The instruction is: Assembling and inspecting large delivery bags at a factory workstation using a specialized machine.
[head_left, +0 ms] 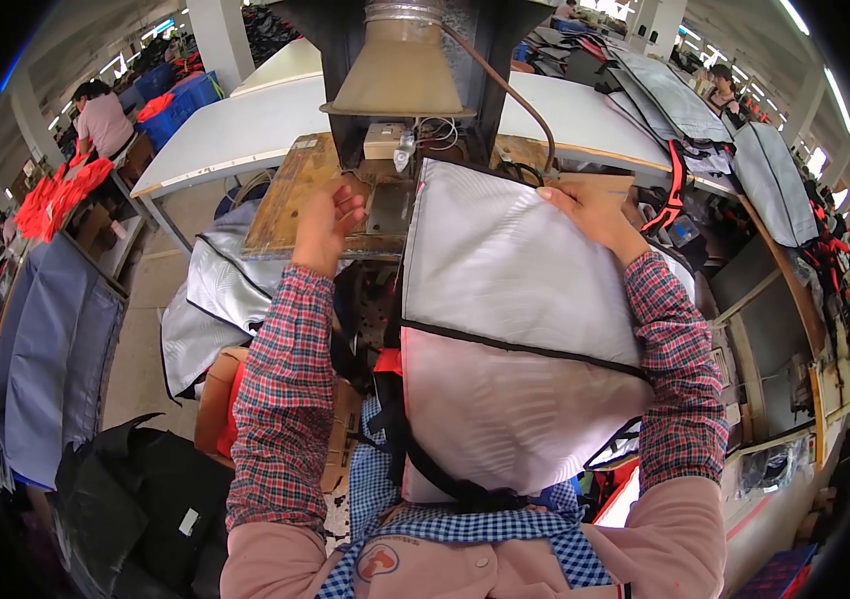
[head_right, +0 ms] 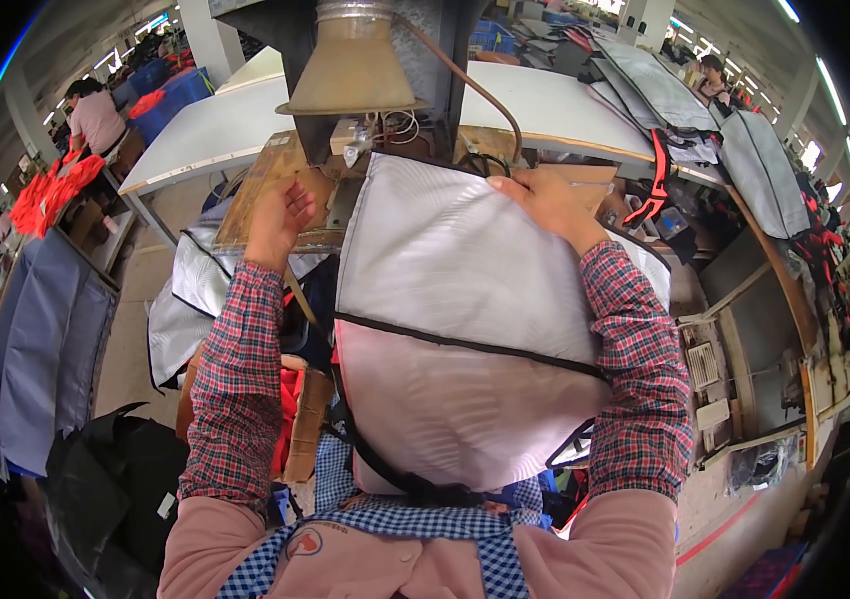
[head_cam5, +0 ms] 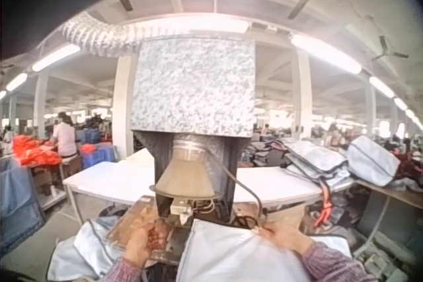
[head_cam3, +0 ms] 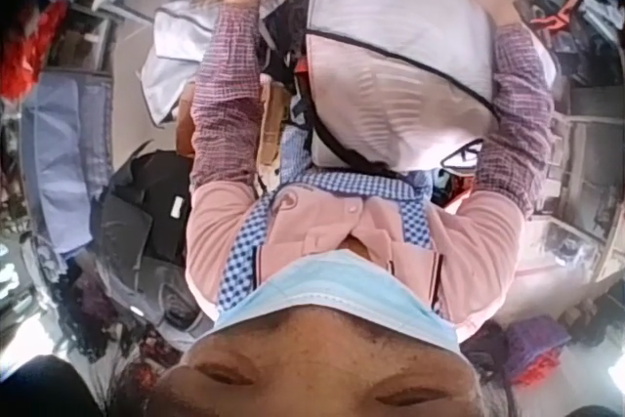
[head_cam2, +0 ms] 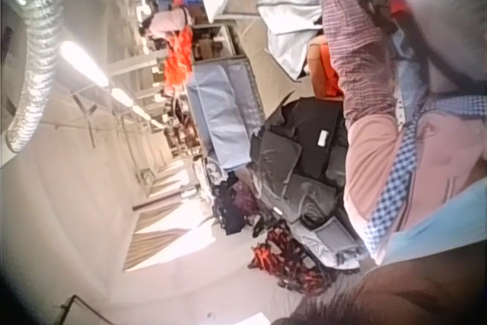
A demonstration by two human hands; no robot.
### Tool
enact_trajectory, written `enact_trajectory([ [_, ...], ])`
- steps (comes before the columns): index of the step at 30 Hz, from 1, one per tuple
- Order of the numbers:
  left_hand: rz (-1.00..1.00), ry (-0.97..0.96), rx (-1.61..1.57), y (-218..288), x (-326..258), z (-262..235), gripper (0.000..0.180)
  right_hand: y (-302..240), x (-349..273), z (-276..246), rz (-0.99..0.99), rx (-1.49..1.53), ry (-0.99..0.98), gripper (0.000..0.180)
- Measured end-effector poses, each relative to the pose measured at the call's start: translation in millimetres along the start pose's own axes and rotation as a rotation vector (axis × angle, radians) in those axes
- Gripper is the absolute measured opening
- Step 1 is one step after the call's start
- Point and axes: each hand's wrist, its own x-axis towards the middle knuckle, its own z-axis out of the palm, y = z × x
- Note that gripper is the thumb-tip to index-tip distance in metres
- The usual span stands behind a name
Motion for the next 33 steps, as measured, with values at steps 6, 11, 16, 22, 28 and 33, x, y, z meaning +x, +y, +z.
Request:
enact_trajectory([
  [6, -0.048, 0.087, -0.04, -3.6, -16.7, -67.2, 0.017, -10.9, 3.2, -3.9, -0.049, 0.012, 0.076, 0.061],
  [11, -0.071, 0.195, -0.058, 1.1, -31.2, -127.3, 0.014, -31.6, 4.3, -2.7, 0.003, -0.032, 0.022, 0.06],
  [16, -0.065, 0.338, -0.029, 5.1, -51.7, -170.7, 0.016, -41.7, 2.3, -2.0, 0.015, -0.099, 0.015, 0.059],
  [22, -0.311, -0.415, 0.758, -3.1, -124.4, -116.6, 0.037, -36.5, -25.5, -8.6, -0.023, -0.237, 0.111, 0.056],
  [28, -0.065, -0.553, 0.401, -32.6, -251.4, 14.0, 0.05, -58.2, -82.1, -38.1, 0.024, -0.251, 0.085, 0.054],
  [33, 0.058, -0.652, 0.561, -47.8, -282.8, 77.1, 0.027, -51.9, -209.0, -82.6, -0.225, -0.268, 0.357, 0.048],
])
